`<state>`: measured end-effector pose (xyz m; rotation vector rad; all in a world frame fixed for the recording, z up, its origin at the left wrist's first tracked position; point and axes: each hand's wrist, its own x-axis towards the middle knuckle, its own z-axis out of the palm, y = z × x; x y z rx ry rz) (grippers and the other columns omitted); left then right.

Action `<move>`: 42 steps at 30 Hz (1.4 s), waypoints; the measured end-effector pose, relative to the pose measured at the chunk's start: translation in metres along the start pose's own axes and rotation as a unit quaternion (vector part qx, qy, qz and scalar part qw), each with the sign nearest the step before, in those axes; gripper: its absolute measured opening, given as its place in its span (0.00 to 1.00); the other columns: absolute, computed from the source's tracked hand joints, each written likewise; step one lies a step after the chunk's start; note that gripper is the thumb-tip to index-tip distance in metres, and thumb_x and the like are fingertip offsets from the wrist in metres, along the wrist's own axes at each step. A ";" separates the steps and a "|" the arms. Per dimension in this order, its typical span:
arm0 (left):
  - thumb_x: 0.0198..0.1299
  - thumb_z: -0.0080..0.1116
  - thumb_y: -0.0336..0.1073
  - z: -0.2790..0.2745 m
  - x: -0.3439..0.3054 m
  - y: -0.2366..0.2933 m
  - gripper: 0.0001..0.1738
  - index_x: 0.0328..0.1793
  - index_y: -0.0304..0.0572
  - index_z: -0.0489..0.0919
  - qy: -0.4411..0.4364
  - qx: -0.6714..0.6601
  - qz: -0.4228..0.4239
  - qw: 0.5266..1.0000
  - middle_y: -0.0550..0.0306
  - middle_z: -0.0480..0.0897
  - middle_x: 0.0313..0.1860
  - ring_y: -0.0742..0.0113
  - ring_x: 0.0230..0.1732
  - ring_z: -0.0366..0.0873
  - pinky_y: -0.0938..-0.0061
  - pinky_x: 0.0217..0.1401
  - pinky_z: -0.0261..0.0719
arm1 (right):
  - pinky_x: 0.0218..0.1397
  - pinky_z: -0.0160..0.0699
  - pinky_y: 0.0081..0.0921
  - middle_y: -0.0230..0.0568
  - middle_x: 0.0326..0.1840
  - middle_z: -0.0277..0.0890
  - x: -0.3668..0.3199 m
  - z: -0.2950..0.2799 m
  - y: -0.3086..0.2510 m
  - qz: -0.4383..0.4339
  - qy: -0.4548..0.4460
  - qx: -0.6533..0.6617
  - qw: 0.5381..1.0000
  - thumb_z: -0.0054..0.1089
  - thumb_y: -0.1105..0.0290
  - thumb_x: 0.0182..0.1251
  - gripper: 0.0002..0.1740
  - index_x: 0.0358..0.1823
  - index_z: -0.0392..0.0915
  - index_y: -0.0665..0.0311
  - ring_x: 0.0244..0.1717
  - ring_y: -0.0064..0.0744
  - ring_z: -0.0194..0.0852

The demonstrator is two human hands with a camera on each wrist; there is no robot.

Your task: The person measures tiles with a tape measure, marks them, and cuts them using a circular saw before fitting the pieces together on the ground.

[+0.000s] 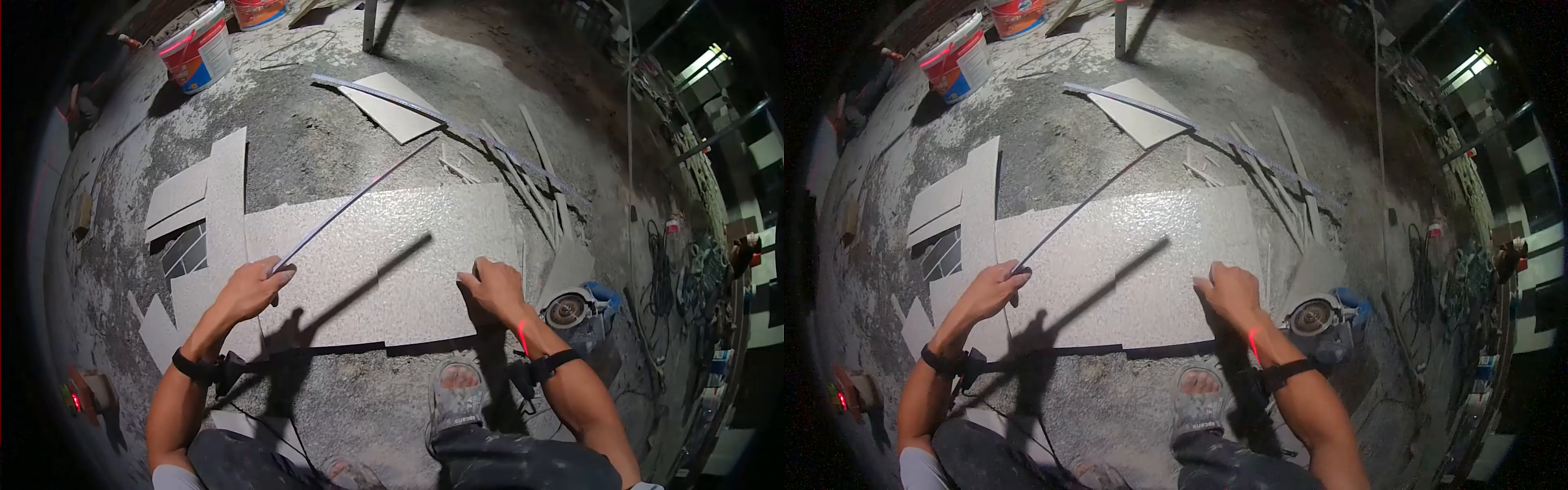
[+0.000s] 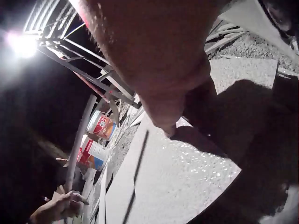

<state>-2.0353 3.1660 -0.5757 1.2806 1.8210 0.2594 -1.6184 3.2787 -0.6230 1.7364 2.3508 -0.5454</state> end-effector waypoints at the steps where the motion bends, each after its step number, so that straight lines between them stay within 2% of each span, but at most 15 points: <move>1: 0.71 0.52 0.50 0.002 -0.001 0.002 0.21 0.48 0.37 0.81 -0.013 -0.018 0.027 0.999 0.51 0.81 0.25 0.60 0.26 0.82 0.65 0.35 0.77 | 0.43 0.79 0.48 0.57 0.32 0.83 -0.007 -0.015 -0.012 0.005 0.017 0.056 0.998 0.63 0.48 0.68 0.25 0.39 0.79 0.69 0.39 0.59 0.83; 4: 0.73 0.49 0.47 0.006 -0.016 0.056 0.18 0.53 0.39 0.72 -0.071 -0.006 0.033 0.997 0.43 0.83 0.31 0.49 0.30 0.84 0.55 0.38 0.78 | 0.41 0.80 0.40 0.53 0.35 0.84 -0.027 -0.043 -0.053 -0.038 0.035 0.213 0.976 0.62 0.53 0.72 0.24 0.52 0.76 0.69 0.37 0.48 0.86; 6: 0.73 0.49 0.47 0.025 -0.023 0.095 0.19 0.58 0.41 0.68 -0.086 0.075 0.096 0.989 0.36 0.83 0.33 0.34 0.39 0.82 0.45 0.42 0.76 | 0.41 0.82 0.33 0.51 0.42 0.84 -0.035 -0.056 -0.096 -0.109 0.054 0.610 0.783 0.58 0.59 0.76 0.30 0.69 0.65 0.74 0.37 0.40 0.86; 10: 0.71 0.51 0.57 0.071 -0.035 0.151 0.28 0.54 0.37 0.65 -0.147 0.009 0.219 0.964 0.30 0.83 0.34 0.32 0.39 0.82 0.44 0.43 0.78 | 0.41 0.86 0.28 0.53 0.45 0.83 -0.040 -0.089 -0.124 -0.039 0.108 0.702 0.703 0.47 0.62 0.80 0.34 0.77 0.49 0.74 0.35 0.34 0.86; 12: 0.70 0.50 0.66 0.079 -0.033 0.160 0.47 0.76 0.30 0.58 -0.250 -0.069 0.225 0.939 0.32 0.84 0.48 0.44 0.50 0.84 0.57 0.53 0.80 | 0.29 0.82 0.22 0.51 0.39 0.82 -0.036 -0.102 -0.092 -0.026 0.150 0.644 0.750 0.42 0.64 0.82 0.28 0.76 0.52 0.69 0.24 0.23 0.77; 14: 0.72 0.49 0.64 0.087 -0.022 0.144 0.47 0.82 0.34 0.57 -0.221 -0.062 0.317 0.920 0.36 0.82 0.57 0.48 0.56 0.82 0.59 0.60 0.79 | 0.16 0.70 0.15 0.45 0.33 0.82 -0.022 -0.121 -0.039 -0.073 0.147 0.485 0.859 0.42 0.60 0.84 0.22 0.72 0.58 0.61 0.15 0.19 0.69; 15: 0.73 0.48 0.62 0.088 -0.010 0.131 0.42 0.79 0.35 0.62 -0.210 -0.073 0.286 0.932 0.39 0.82 0.57 0.51 0.54 0.83 0.60 0.58 0.80 | 0.18 0.72 0.21 0.45 0.33 0.83 -0.020 -0.130 -0.021 -0.070 0.124 0.394 0.908 0.40 0.62 0.83 0.26 0.76 0.54 0.65 0.17 0.23 0.72; 17: 0.75 0.49 0.55 0.079 0.018 0.101 0.33 0.72 0.34 0.71 -0.181 -0.157 0.178 0.954 0.44 0.82 0.55 0.59 0.48 0.82 0.65 0.53 0.81 | 0.28 0.78 0.29 0.42 0.32 0.81 -0.019 -0.135 0.004 -0.023 -0.048 0.304 0.951 0.44 0.65 0.81 0.20 0.69 0.69 0.62 0.28 0.28 0.78; 18: 0.76 0.50 0.51 0.076 0.030 0.087 0.29 0.69 0.34 0.74 -0.159 -0.227 0.101 0.956 0.47 0.83 0.52 0.63 0.45 0.82 0.68 0.50 0.82 | 0.32 0.79 0.31 0.42 0.31 0.80 -0.021 -0.140 0.005 0.043 -0.164 0.256 0.952 0.46 0.67 0.80 0.18 0.65 0.75 0.62 0.31 0.29 0.79; 20: 0.75 0.52 0.45 0.084 0.056 0.052 0.23 0.63 0.34 0.78 -0.087 -0.348 0.004 0.934 0.53 0.82 0.44 0.71 0.40 0.79 0.76 0.43 0.80 | 0.33 0.78 0.32 0.39 0.31 0.80 -0.001 -0.096 0.052 -0.046 -0.264 0.188 0.945 0.52 0.71 0.74 0.14 0.56 0.80 0.63 0.32 0.30 0.79; 24: 0.70 0.55 0.36 0.123 0.051 0.036 0.20 0.62 0.31 0.80 -0.075 -0.331 -0.047 0.939 0.60 0.81 0.33 0.75 0.30 0.76 0.78 0.33 0.75 | 0.37 0.75 0.39 0.49 0.32 0.80 0.027 -0.045 0.062 -0.157 -0.204 0.104 0.961 0.56 0.72 0.70 0.07 0.44 0.80 0.65 0.32 0.40 0.78; 25: 0.68 0.55 0.34 0.138 0.050 0.035 0.19 0.62 0.30 0.79 -0.082 -0.358 -0.046 0.929 0.60 0.81 0.33 0.75 0.29 0.75 0.78 0.32 0.74 | 0.40 0.73 0.43 0.54 0.33 0.78 0.035 -0.040 0.061 -0.145 -0.219 0.072 0.962 0.56 0.68 0.70 0.08 0.40 0.79 0.65 0.35 0.51 0.77; 29: 0.67 0.54 0.30 0.167 0.038 0.043 0.20 0.63 0.27 0.77 -0.078 -0.437 -0.062 0.894 0.62 0.78 0.31 0.77 0.25 0.73 0.79 0.28 0.72 | 0.41 0.74 0.48 0.57 0.36 0.80 0.041 -0.027 0.055 -0.165 -0.187 0.039 0.968 0.56 0.63 0.71 0.11 0.40 0.80 0.65 0.39 0.62 0.77; 37: 0.66 0.52 0.30 0.172 0.031 0.062 0.03 0.42 0.40 0.75 -0.065 -0.497 -0.082 0.861 0.69 0.67 0.23 0.82 0.21 0.64 0.80 0.19 0.61 | 0.42 0.74 0.52 0.59 0.35 0.80 0.045 -0.012 0.050 -0.188 -0.172 -0.019 0.967 0.55 0.59 0.74 0.15 0.40 0.80 0.65 0.40 0.64 0.79; 42: 0.66 0.53 0.32 0.177 0.032 0.065 0.19 0.62 0.32 0.76 -0.015 -0.409 -0.070 0.910 0.68 0.71 0.26 0.81 0.22 0.66 0.81 0.23 0.65 | 0.43 0.75 0.51 0.59 0.35 0.81 0.047 -0.005 0.047 -0.185 -0.185 -0.024 0.965 0.55 0.60 0.73 0.15 0.40 0.80 0.66 0.40 0.65 0.79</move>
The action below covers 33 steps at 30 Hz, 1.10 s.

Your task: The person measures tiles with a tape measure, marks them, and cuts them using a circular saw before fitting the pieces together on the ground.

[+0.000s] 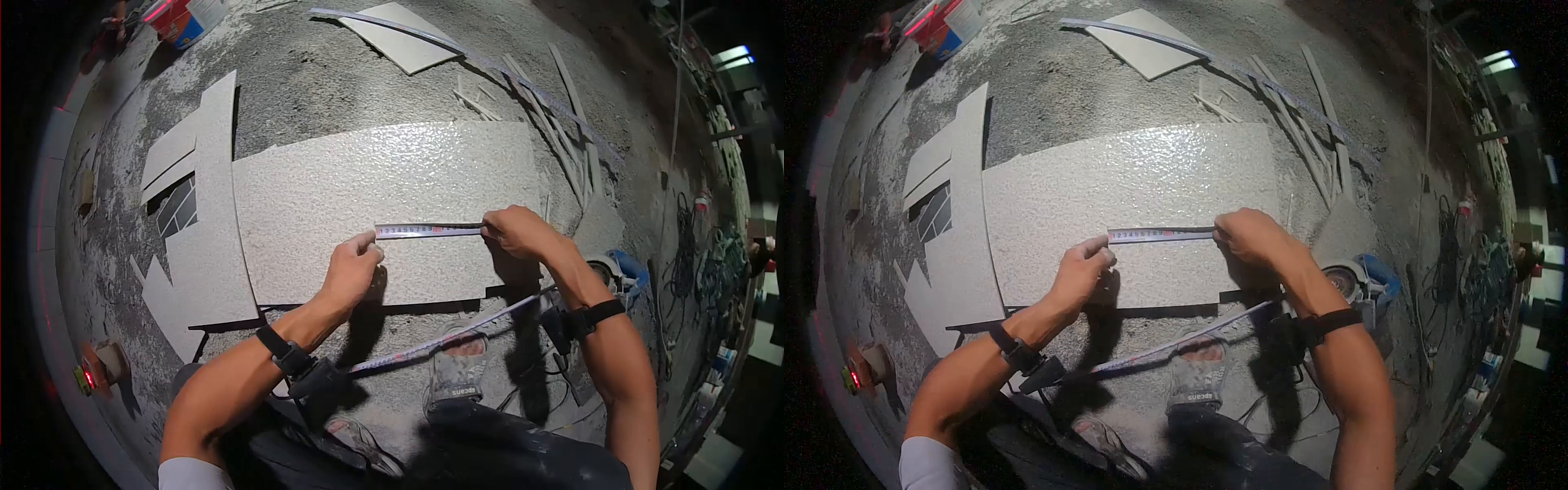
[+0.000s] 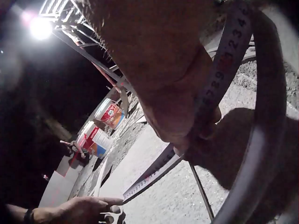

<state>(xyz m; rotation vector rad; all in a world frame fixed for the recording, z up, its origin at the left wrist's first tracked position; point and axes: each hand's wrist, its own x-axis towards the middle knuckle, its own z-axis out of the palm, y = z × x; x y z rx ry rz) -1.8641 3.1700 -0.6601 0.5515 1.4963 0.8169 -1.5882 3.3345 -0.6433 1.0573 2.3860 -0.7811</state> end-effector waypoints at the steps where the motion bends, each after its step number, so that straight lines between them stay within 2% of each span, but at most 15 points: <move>1: 0.66 0.53 0.32 0.001 0.000 0.002 0.25 0.68 0.31 0.74 0.013 -0.002 0.003 1.000 0.68 0.72 0.27 0.81 0.23 0.67 0.82 0.25 0.66 | 0.44 0.76 0.51 0.60 0.37 0.81 -0.002 -0.003 -0.003 0.005 0.000 0.007 1.000 0.56 0.62 0.72 0.14 0.39 0.80 0.66 0.42 0.65 0.79; 4: 0.66 0.54 0.33 0.000 -0.003 0.011 0.30 0.74 0.30 0.70 -0.009 -0.032 -0.039 0.999 0.67 0.74 0.30 0.80 0.24 0.68 0.82 0.26 0.68 | 0.46 0.76 0.50 0.61 0.39 0.82 -0.002 -0.002 -0.005 0.008 0.001 0.007 1.000 0.57 0.64 0.71 0.13 0.39 0.81 0.68 0.43 0.65 0.80; 9: 0.66 0.54 0.33 0.001 -0.006 0.015 0.28 0.72 0.29 0.71 -0.023 -0.085 -0.045 0.995 0.65 0.75 0.32 0.79 0.25 0.70 0.82 0.27 0.71 | 0.47 0.76 0.51 0.63 0.38 0.81 -0.003 0.001 -0.008 0.010 -0.004 0.017 1.000 0.57 0.65 0.70 0.12 0.39 0.77 0.70 0.44 0.66 0.79; 11: 0.66 0.55 0.32 0.002 -0.005 0.013 0.29 0.72 0.29 0.70 -0.016 -0.104 -0.041 0.994 0.63 0.76 0.33 0.78 0.25 0.71 0.82 0.27 0.72 | 0.47 0.76 0.51 0.63 0.38 0.81 -0.005 0.002 -0.011 0.042 -0.003 0.038 0.998 0.57 0.67 0.71 0.11 0.40 0.74 0.70 0.43 0.67 0.79; 15: 0.66 0.55 0.31 0.001 -0.002 0.009 0.29 0.73 0.29 0.68 -0.026 -0.157 -0.054 0.986 0.61 0.76 0.34 0.77 0.26 0.72 0.81 0.28 0.73 | 0.46 0.76 0.50 0.62 0.38 0.81 -0.006 0.005 -0.004 0.025 0.006 0.065 0.998 0.57 0.70 0.68 0.09 0.41 0.72 0.70 0.43 0.67 0.79; 20: 0.67 0.55 0.31 0.000 -0.002 0.009 0.30 0.74 0.30 0.66 -0.036 -0.175 -0.064 0.982 0.61 0.75 0.34 0.75 0.27 0.71 0.80 0.28 0.75 | 0.47 0.78 0.48 0.61 0.39 0.82 -0.001 0.004 0.002 0.000 0.026 0.044 0.999 0.56 0.73 0.62 0.08 0.39 0.78 0.70 0.44 0.64 0.80; 23: 0.67 0.55 0.31 0.000 -0.004 0.011 0.30 0.75 0.31 0.66 -0.040 -0.179 -0.076 0.980 0.61 0.74 0.33 0.75 0.27 0.71 0.80 0.28 0.75 | 0.48 0.79 0.47 0.60 0.40 0.82 -0.001 -0.001 -0.003 0.002 0.030 0.049 0.998 0.57 0.73 0.61 0.08 0.38 0.81 0.69 0.45 0.63 0.81; 30: 0.68 0.54 0.32 0.000 -0.005 0.014 0.30 0.75 0.33 0.66 -0.033 -0.166 -0.083 0.982 0.62 0.74 0.33 0.75 0.28 0.72 0.79 0.28 0.76 | 0.49 0.79 0.48 0.61 0.40 0.82 0.000 -0.003 -0.007 0.008 0.021 0.053 0.998 0.57 0.72 0.62 0.09 0.39 0.82 0.69 0.45 0.64 0.81; 33: 0.67 0.56 0.33 -0.003 0.000 0.006 0.30 0.75 0.34 0.66 -0.061 -0.161 -0.085 0.981 0.62 0.74 0.34 0.74 0.27 0.73 0.78 0.28 0.79 | 0.48 0.79 0.48 0.61 0.39 0.82 0.003 0.007 -0.004 0.018 0.009 0.035 0.999 0.58 0.71 0.61 0.09 0.37 0.81 0.69 0.44 0.64 0.81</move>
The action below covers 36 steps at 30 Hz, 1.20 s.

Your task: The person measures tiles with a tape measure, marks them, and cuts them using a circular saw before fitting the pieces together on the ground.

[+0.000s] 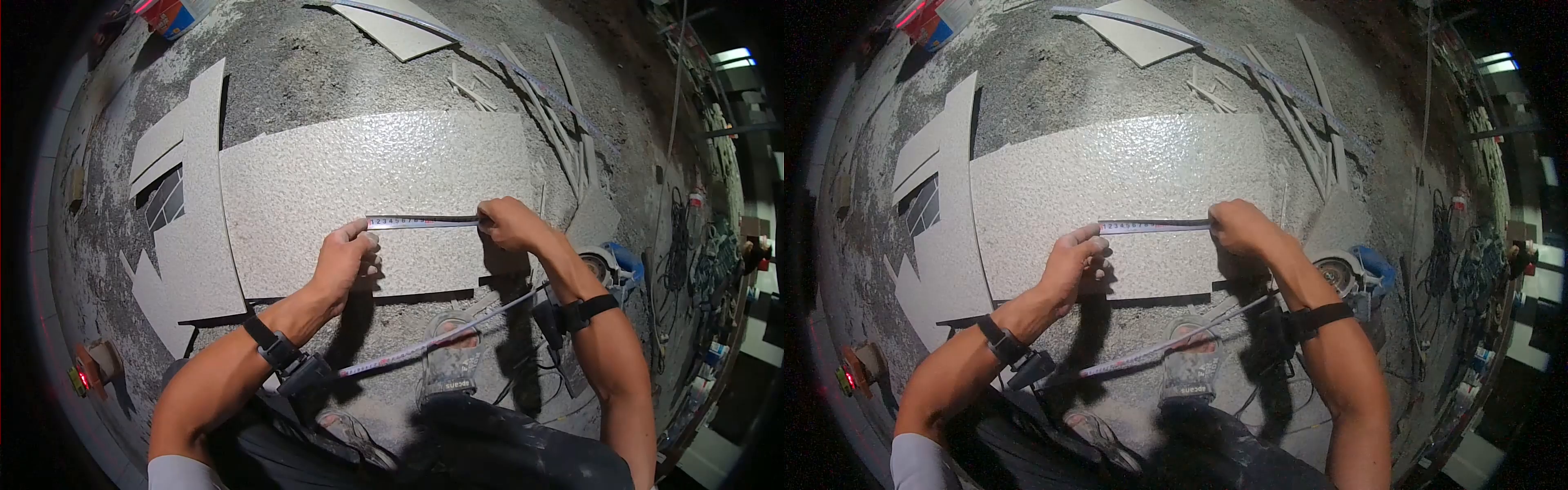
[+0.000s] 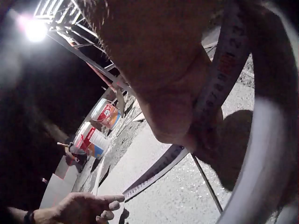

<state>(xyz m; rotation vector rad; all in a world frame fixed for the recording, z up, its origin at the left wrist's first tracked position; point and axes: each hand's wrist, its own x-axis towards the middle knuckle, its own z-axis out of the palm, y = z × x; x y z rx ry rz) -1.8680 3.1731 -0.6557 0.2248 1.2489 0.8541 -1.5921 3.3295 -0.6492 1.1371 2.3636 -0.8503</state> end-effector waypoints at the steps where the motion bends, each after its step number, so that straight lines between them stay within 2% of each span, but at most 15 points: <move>1: 0.66 0.56 0.33 0.003 -0.001 0.001 0.31 0.75 0.35 0.66 0.016 -0.008 -0.005 1.000 0.61 0.74 0.34 0.74 0.27 0.73 0.77 0.27 0.80 | 0.46 0.78 0.48 0.60 0.37 0.81 -0.001 0.001 0.004 -0.009 0.017 0.010 1.000 0.60 0.71 0.61 0.09 0.37 0.80 0.70 0.43 0.64 0.80; 5: 0.62 0.54 0.31 0.005 0.001 -0.005 0.33 0.76 0.39 0.68 0.054 0.040 -0.015 0.998 0.56 0.76 0.31 0.67 0.26 0.75 0.68 0.25 0.82 | 0.44 0.76 0.49 0.61 0.35 0.79 0.007 0.018 0.030 -0.039 0.035 -0.019 0.998 0.61 0.69 0.56 0.10 0.35 0.79 0.69 0.41 0.65 0.78; 9: 0.64 0.52 0.33 -0.019 -0.009 -0.003 0.34 0.79 0.38 0.66 0.078 0.047 0.022 0.996 0.56 0.75 0.30 0.70 0.24 0.73 0.71 0.26 0.80 | 0.45 0.73 0.52 0.61 0.36 0.77 0.024 0.022 0.010 -0.098 0.082 0.028 0.991 0.61 0.71 0.53 0.08 0.33 0.77 0.67 0.41 0.67 0.74; 10: 0.64 0.51 0.33 -0.015 -0.006 -0.007 0.34 0.79 0.37 0.66 0.070 0.064 0.037 0.995 0.55 0.76 0.30 0.70 0.24 0.74 0.71 0.26 0.80 | 0.43 0.73 0.51 0.63 0.34 0.76 -0.002 0.009 0.025 -0.054 0.058 0.031 0.996 0.59 0.71 0.54 0.08 0.32 0.76 0.69 0.40 0.68 0.74; 12: 0.64 0.51 0.33 -0.006 0.006 -0.017 0.34 0.78 0.36 0.66 0.060 0.077 0.058 0.994 0.54 0.76 0.31 0.70 0.23 0.74 0.71 0.26 0.80 | 0.41 0.74 0.46 0.63 0.31 0.75 -0.013 -0.004 0.020 -0.017 0.146 0.027 0.989 0.55 0.73 0.57 0.08 0.34 0.76 0.71 0.37 0.66 0.75; 15: 0.63 0.51 0.33 -0.018 0.014 -0.030 0.33 0.75 0.31 0.67 0.100 0.257 0.199 0.940 0.48 0.82 0.35 0.62 0.26 0.79 0.65 0.30 0.82 | 0.49 0.77 0.43 0.59 0.44 0.79 -0.020 -0.005 0.070 0.047 0.235 0.021 0.971 0.61 0.70 0.61 0.12 0.44 0.80 0.70 0.44 0.59 0.79; 17: 0.62 0.51 0.31 -0.029 0.011 -0.023 0.31 0.74 0.34 0.69 0.109 0.282 0.176 0.937 0.48 0.81 0.40 0.63 0.30 0.79 0.66 0.33 0.82 | 0.56 0.76 0.43 0.56 0.51 0.79 -0.026 -0.007 0.100 0.147 0.248 0.085 0.954 0.63 0.69 0.63 0.16 0.50 0.80 0.70 0.51 0.57 0.78; 18: 0.62 0.51 0.30 -0.035 0.009 -0.016 0.30 0.73 0.35 0.70 0.113 0.276 0.150 0.943 0.48 0.81 0.43 0.64 0.32 0.79 0.66 0.34 0.82 | 0.62 0.74 0.43 0.55 0.54 0.79 -0.021 -0.004 0.130 0.187 0.192 0.097 0.959 0.61 0.69 0.66 0.17 0.51 0.80 0.71 0.56 0.57 0.77; 20: 0.62 0.52 0.29 -0.045 0.002 0.000 0.29 0.72 0.38 0.72 0.106 0.244 0.099 0.959 0.49 0.81 0.49 0.65 0.37 0.79 0.67 0.36 0.82 | 0.60 0.74 0.46 0.62 0.50 0.79 -0.027 -0.003 0.108 0.182 0.184 0.085 0.962 0.60 0.64 0.62 0.18 0.47 0.81 0.70 0.54 0.60 0.77; 22: 0.62 0.53 0.29 -0.062 0.002 0.000 0.29 0.72 0.35 0.72 0.099 0.246 0.123 0.956 0.49 0.81 0.54 0.65 0.47 0.78 0.68 0.47 0.82 | 0.46 0.77 0.47 0.64 0.34 0.79 -0.024 0.000 0.088 0.164 0.224 0.117 0.954 0.62 0.63 0.59 0.16 0.38 0.81 0.71 0.40 0.62 0.80; 24: 0.64 0.57 0.31 -0.062 0.000 0.000 0.31 0.73 0.30 0.70 0.102 0.254 0.111 0.955 0.44 0.80 0.61 0.60 0.58 0.79 0.70 0.62 0.78 | 0.42 0.77 0.44 0.63 0.35 0.81 -0.030 -0.012 0.064 0.171 0.230 0.144 0.947 0.62 0.62 0.60 0.17 0.39 0.81 0.71 0.38 0.59 0.83; 28: 0.64 0.58 0.31 -0.079 0.014 -0.010 0.33 0.75 0.27 0.67 0.116 0.346 0.164 0.917 0.37 0.75 0.70 0.50 0.72 0.73 0.64 0.76 0.68 | 0.40 0.77 0.44 0.61 0.31 0.80 -0.037 0.002 0.054 0.154 0.229 0.172 0.946 0.62 0.62 0.61 0.16 0.38 0.81 0.71 0.35 0.56 0.83; 32: 0.63 0.58 0.32 -0.093 0.023 -0.012 0.32 0.74 0.29 0.69 0.150 0.398 0.203 0.882 0.38 0.76 0.69 0.51 0.69 0.75 0.65 0.74 0.70 | 0.39 0.77 0.42 0.60 0.30 0.81 -0.047 0.009 0.028 0.163 0.243 0.196 0.936 0.61 0.65 0.62 0.14 0.36 0.81 0.72 0.35 0.51 0.85; 34: 0.59 0.58 0.38 -0.084 0.016 -0.006 0.33 0.70 0.28 0.72 0.181 0.418 0.235 0.859 0.33 0.77 0.64 0.41 0.68 0.73 0.61 0.73 0.70 | 0.37 0.78 0.40 0.59 0.33 0.83 -0.045 0.015 0.018 0.178 0.249 0.247 0.919 0.61 0.65 0.64 0.14 0.35 0.81 0.73 0.33 0.48 0.86; 36: 0.59 0.61 0.38 -0.081 0.022 -0.013 0.35 0.72 0.29 0.70 0.200 0.458 0.267 0.824 0.32 0.73 0.67 0.40 0.69 0.70 0.56 0.74 0.68 | 0.33 0.77 0.38 0.52 0.30 0.83 -0.042 0.032 0.024 0.133 0.280 0.244 0.919 0.60 0.64 0.66 0.15 0.36 0.81 0.73 0.28 0.41 0.83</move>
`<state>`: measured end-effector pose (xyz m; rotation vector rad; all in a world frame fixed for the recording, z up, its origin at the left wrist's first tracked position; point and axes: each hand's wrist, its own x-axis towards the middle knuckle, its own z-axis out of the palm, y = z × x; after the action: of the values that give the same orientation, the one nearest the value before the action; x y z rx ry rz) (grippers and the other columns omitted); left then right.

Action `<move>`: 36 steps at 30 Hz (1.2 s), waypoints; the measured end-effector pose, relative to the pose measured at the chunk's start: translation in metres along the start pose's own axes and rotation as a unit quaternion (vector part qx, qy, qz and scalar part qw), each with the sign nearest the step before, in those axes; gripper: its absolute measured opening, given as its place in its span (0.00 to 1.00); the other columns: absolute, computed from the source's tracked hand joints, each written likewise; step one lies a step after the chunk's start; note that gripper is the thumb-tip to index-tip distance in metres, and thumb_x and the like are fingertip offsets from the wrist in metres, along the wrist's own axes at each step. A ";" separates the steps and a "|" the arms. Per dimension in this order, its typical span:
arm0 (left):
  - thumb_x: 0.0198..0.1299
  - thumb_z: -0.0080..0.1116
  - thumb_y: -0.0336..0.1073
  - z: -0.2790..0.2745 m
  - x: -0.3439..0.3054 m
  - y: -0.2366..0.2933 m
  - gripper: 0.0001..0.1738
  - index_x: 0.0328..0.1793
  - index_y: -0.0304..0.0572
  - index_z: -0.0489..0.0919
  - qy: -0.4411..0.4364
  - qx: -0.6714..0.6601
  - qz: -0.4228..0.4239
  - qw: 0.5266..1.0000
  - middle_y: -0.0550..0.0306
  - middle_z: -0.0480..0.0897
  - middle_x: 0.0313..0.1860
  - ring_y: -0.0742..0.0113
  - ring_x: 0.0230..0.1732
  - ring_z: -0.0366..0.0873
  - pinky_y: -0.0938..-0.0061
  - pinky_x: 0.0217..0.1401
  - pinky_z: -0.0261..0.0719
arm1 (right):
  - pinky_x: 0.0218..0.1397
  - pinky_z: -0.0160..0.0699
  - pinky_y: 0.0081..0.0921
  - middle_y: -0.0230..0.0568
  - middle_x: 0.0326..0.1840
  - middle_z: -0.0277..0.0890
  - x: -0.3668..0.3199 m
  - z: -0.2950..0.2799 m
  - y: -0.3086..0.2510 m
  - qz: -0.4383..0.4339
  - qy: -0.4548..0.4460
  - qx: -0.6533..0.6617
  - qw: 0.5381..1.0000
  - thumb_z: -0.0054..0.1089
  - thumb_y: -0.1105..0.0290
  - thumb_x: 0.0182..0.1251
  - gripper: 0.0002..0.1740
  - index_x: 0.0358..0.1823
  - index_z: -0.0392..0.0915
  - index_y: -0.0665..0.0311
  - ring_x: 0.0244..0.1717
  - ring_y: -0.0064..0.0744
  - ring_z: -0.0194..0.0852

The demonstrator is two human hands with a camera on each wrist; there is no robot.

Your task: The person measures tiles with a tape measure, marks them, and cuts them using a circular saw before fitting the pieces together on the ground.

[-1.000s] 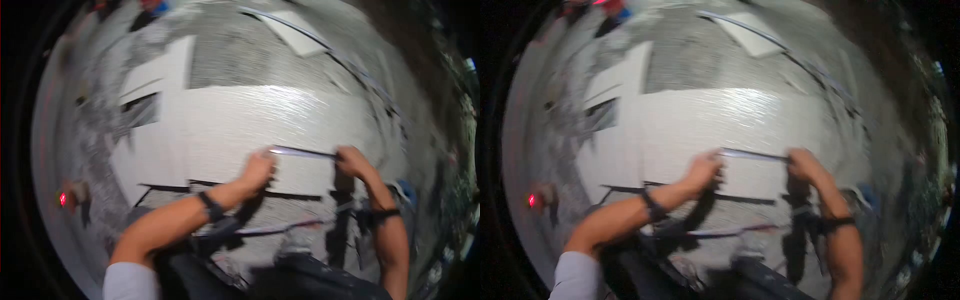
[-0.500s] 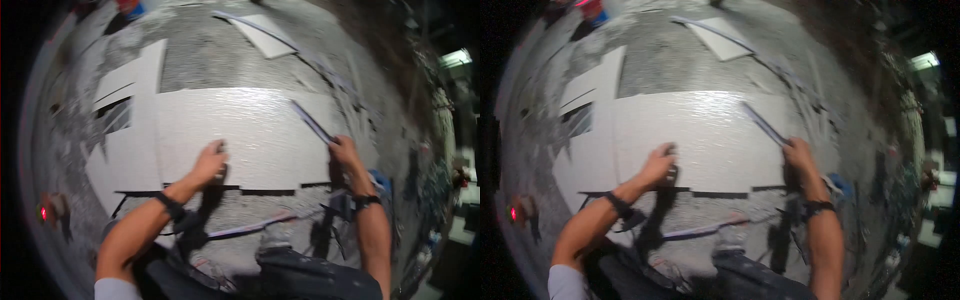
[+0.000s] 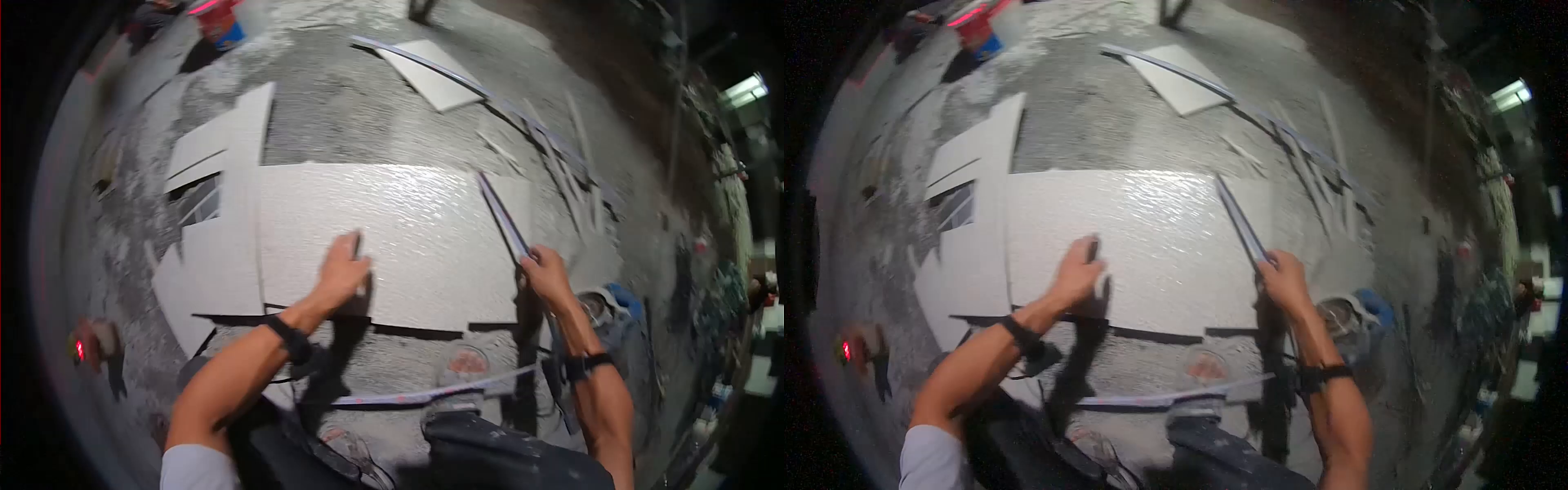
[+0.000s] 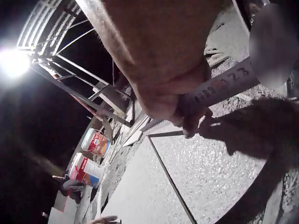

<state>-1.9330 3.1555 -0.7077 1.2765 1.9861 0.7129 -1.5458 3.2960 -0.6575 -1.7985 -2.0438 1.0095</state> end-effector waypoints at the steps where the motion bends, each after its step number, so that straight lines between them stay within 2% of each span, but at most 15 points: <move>1: 0.58 0.63 0.39 0.011 0.006 -0.004 0.38 0.74 0.30 0.68 -0.002 0.013 -0.006 1.000 0.33 0.72 0.69 0.39 0.72 0.67 0.55 0.76 0.64 | 0.31 0.74 0.34 0.40 0.25 0.79 -0.005 -0.007 -0.021 0.014 -0.052 0.019 0.998 0.60 0.64 0.68 0.14 0.36 0.80 0.72 0.25 0.31 0.77; 2: 0.59 0.64 0.39 0.020 0.004 -0.004 0.39 0.75 0.31 0.67 0.011 -0.002 -0.024 1.000 0.34 0.72 0.69 0.38 0.73 0.66 0.55 0.78 0.62 | 0.28 0.72 0.30 0.32 0.24 0.73 -0.014 -0.003 -0.027 0.019 -0.030 0.061 0.998 0.59 0.65 0.68 0.13 0.37 0.80 0.71 0.24 0.24 0.70; 4: 0.59 0.64 0.39 0.021 -0.004 0.017 0.36 0.73 0.37 0.69 0.047 0.015 -0.035 0.998 0.38 0.72 0.69 0.41 0.72 0.67 0.54 0.76 0.64 | 0.26 0.67 0.25 0.30 0.25 0.71 -0.018 0.007 -0.036 0.105 -0.090 0.200 0.970 0.54 0.69 0.70 0.10 0.40 0.77 0.70 0.24 0.22 0.68; 6: 0.56 0.64 0.37 0.016 -0.002 0.025 0.37 0.73 0.40 0.68 0.075 0.022 -0.046 0.996 0.40 0.72 0.67 0.42 0.70 0.67 0.50 0.71 0.68 | 0.24 0.67 0.23 0.31 0.25 0.68 -0.028 0.018 -0.053 0.033 -0.108 0.172 0.979 0.52 0.70 0.73 0.07 0.37 0.73 0.66 0.23 0.19 0.66; 7: 0.57 0.64 0.38 -0.011 -0.008 0.051 0.38 0.75 0.39 0.67 0.031 0.023 -0.121 0.992 0.40 0.70 0.68 0.41 0.70 0.67 0.50 0.73 0.66 | 0.24 0.68 0.23 0.30 0.26 0.68 -0.032 0.028 -0.061 0.068 -0.119 0.209 0.968 0.52 0.70 0.74 0.08 0.36 0.72 0.65 0.23 0.18 0.66; 12: 0.55 0.65 0.40 -0.010 -0.005 0.031 0.42 0.78 0.42 0.64 0.091 0.021 -0.142 0.985 0.41 0.68 0.70 0.42 0.72 0.64 0.46 0.72 0.64 | 0.25 0.71 0.24 0.33 0.29 0.69 -0.020 0.043 -0.032 0.013 -0.189 0.157 0.969 0.54 0.69 0.74 0.08 0.40 0.73 0.68 0.22 0.21 0.68; 16: 0.51 0.74 0.53 -0.013 -0.025 0.023 0.55 0.81 0.45 0.57 0.098 0.079 -0.115 0.985 0.36 0.57 0.79 0.38 0.79 0.53 0.45 0.79 0.53 | 0.27 0.73 0.27 0.36 0.36 0.72 -0.020 0.039 -0.048 -0.046 -0.131 0.127 0.982 0.54 0.69 0.75 0.13 0.51 0.73 0.72 0.28 0.24 0.71; 17: 0.47 0.76 0.55 -0.012 -0.033 0.028 0.61 0.84 0.48 0.53 0.090 0.079 -0.104 0.987 0.31 0.52 0.81 0.36 0.82 0.47 0.44 0.81 0.49 | 0.32 0.74 0.27 0.37 0.41 0.73 -0.018 0.028 -0.051 0.014 -0.143 0.068 0.987 0.55 0.69 0.75 0.16 0.57 0.72 0.73 0.34 0.24 0.73; 20: 0.45 0.77 0.58 -0.005 -0.044 0.037 0.67 0.86 0.51 0.47 0.085 0.100 -0.102 0.986 0.26 0.48 0.82 0.30 0.83 0.42 0.43 0.82 0.44 | 0.38 0.73 0.26 0.36 0.42 0.74 -0.007 0.039 -0.017 -0.030 -0.059 0.156 0.986 0.56 0.69 0.75 0.16 0.56 0.72 0.73 0.40 0.24 0.72; 23: 0.43 0.78 0.60 0.005 -0.044 0.040 0.72 0.87 0.53 0.42 0.078 0.130 -0.100 0.983 0.23 0.45 0.82 0.25 0.83 0.39 0.40 0.82 0.41 | 0.32 0.61 0.20 0.25 0.29 0.60 -0.004 0.035 -0.010 -0.098 -0.089 0.143 0.981 0.55 0.68 0.78 0.09 0.40 0.71 0.65 0.30 0.15 0.60; 26: 0.43 0.78 0.61 0.009 -0.041 0.042 0.73 0.88 0.54 0.40 0.080 0.133 -0.087 0.984 0.22 0.43 0.82 0.21 0.82 0.38 0.38 0.82 0.40 | 0.24 0.59 0.20 0.26 0.27 0.64 -0.013 0.033 -0.016 -0.100 -0.138 0.111 0.979 0.55 0.67 0.77 0.08 0.41 0.71 0.64 0.23 0.16 0.61; 29: 0.43 0.79 0.62 0.012 -0.038 0.047 0.75 0.88 0.55 0.38 0.056 0.149 -0.090 0.983 0.23 0.40 0.83 0.22 0.82 0.40 0.37 0.82 0.40 | 0.18 0.58 0.22 0.27 0.25 0.65 -0.029 0.040 -0.023 0.007 -0.115 0.202 0.973 0.55 0.67 0.77 0.08 0.42 0.70 0.64 0.18 0.16 0.58; 31: 0.43 0.79 0.62 0.015 -0.041 0.049 0.75 0.88 0.54 0.37 0.062 0.149 -0.068 0.985 0.23 0.40 0.83 0.22 0.82 0.40 0.37 0.82 0.40 | 0.23 0.65 0.23 0.36 0.37 0.75 -0.037 0.032 -0.036 0.071 -0.169 0.151 0.971 0.56 0.68 0.75 0.10 0.49 0.74 0.67 0.23 0.22 0.66; 32: 0.43 0.79 0.61 0.017 -0.040 0.050 0.75 0.88 0.53 0.37 0.052 0.143 -0.062 0.986 0.23 0.39 0.83 0.22 0.82 0.39 0.37 0.82 0.41 | 0.22 0.67 0.24 0.37 0.36 0.75 -0.045 0.036 -0.049 0.083 -0.144 0.142 0.976 0.56 0.67 0.75 0.11 0.49 0.73 0.68 0.20 0.23 0.66; 36: 0.45 0.79 0.59 0.020 -0.040 0.051 0.74 0.88 0.51 0.38 0.050 0.130 -0.050 0.989 0.23 0.39 0.83 0.23 0.82 0.39 0.37 0.82 0.41 | 0.17 0.67 0.24 0.37 0.33 0.78 -0.034 0.046 -0.013 0.017 -0.159 0.119 0.980 0.55 0.65 0.76 0.10 0.45 0.73 0.65 0.15 0.22 0.66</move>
<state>-1.8769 3.1390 -0.6734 1.2989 2.2654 0.4897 -1.5753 3.2484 -0.6744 -1.6392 -1.9579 1.5663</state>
